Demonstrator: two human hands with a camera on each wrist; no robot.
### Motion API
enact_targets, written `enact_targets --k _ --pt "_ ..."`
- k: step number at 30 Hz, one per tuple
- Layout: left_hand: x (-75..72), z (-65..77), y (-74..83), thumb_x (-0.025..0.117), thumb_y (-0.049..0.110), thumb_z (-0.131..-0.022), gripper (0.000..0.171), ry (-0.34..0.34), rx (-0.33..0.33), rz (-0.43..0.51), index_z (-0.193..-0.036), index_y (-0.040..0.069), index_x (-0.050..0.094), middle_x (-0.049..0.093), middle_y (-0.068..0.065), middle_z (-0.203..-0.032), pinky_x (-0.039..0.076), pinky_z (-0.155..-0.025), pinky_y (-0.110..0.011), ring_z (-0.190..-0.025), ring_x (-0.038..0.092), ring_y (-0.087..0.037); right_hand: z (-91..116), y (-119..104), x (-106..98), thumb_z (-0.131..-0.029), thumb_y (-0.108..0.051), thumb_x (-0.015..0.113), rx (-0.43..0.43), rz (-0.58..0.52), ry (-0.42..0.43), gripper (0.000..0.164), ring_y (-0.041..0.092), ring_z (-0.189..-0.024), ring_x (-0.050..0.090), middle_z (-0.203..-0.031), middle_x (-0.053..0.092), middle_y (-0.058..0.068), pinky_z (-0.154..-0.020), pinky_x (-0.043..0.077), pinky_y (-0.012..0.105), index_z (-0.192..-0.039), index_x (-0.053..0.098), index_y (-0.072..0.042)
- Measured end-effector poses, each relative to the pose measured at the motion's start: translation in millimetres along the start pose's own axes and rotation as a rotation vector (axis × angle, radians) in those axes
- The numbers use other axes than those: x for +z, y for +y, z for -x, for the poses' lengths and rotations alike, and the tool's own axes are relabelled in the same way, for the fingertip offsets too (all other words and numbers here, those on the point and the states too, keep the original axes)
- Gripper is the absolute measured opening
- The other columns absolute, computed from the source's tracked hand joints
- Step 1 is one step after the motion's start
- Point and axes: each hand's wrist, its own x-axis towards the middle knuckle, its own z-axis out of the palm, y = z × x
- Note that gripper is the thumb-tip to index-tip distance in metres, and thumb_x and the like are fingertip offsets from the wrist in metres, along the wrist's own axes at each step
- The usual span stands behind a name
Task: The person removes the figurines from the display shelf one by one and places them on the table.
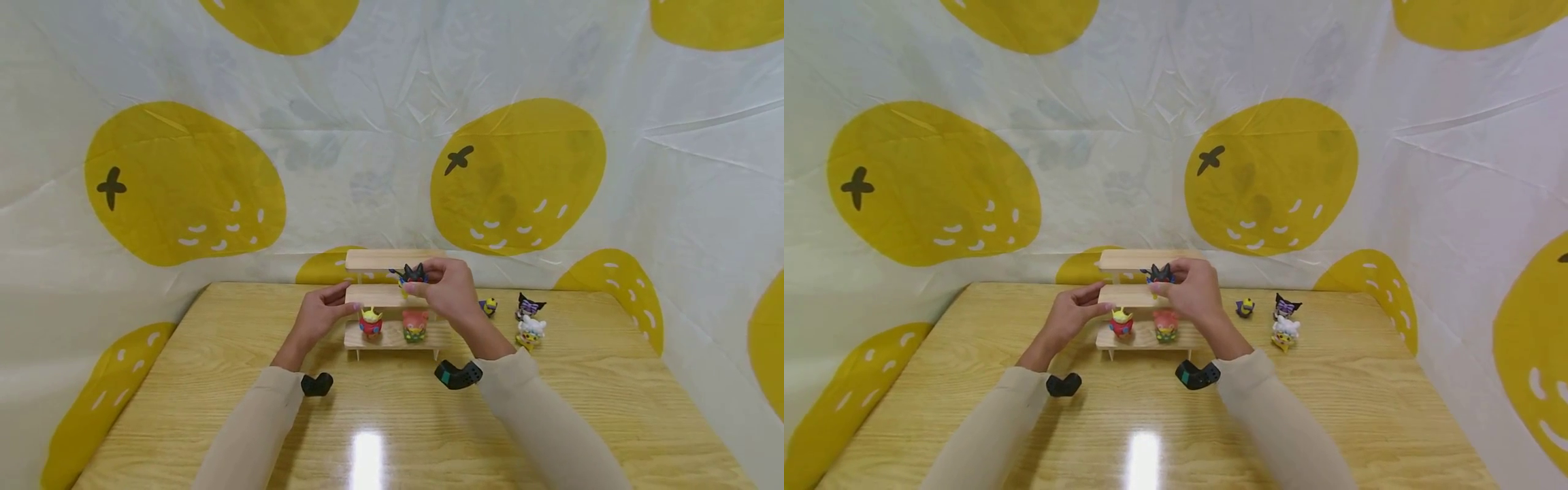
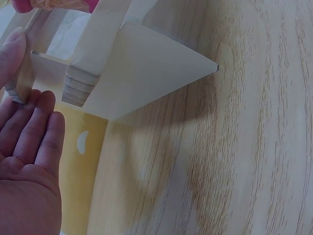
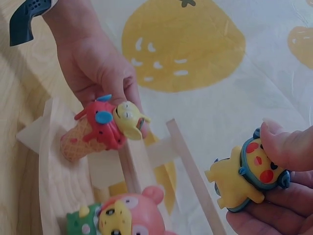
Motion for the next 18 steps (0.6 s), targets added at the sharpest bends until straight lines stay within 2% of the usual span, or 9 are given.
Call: enact_targets --k 11,18 --pt "0.1 1.9 2.7 0.083 0.025 -0.091 0.07 -0.005 0.002 0.014 -0.152 0.007 0.054 0.053 -0.012 -0.158 0.05 -0.114 -0.044 -0.146 0.052 -0.031 8 13 -17 -0.087 -0.008 0.085 0.004 0.03 0.042 0.024 0.03 -0.102 0.077 -0.105 0.081 0.017 -0.083 0.06 0.031 -0.109 0.078 -0.002" --pt "0.4 1.3 1.4 0.084 0.025 -0.091 0.071 -0.001 0.001 0.011 -0.152 0.006 0.054 0.053 -0.013 -0.157 0.051 -0.114 -0.044 -0.146 0.051 -0.031 12 19 -27 -0.089 -0.012 0.084 0.001 0.051 0.049 0.024 0.029 -0.1 0.076 -0.102 0.081 0.017 -0.09 0.061 0.041 -0.109 0.077 0.001"
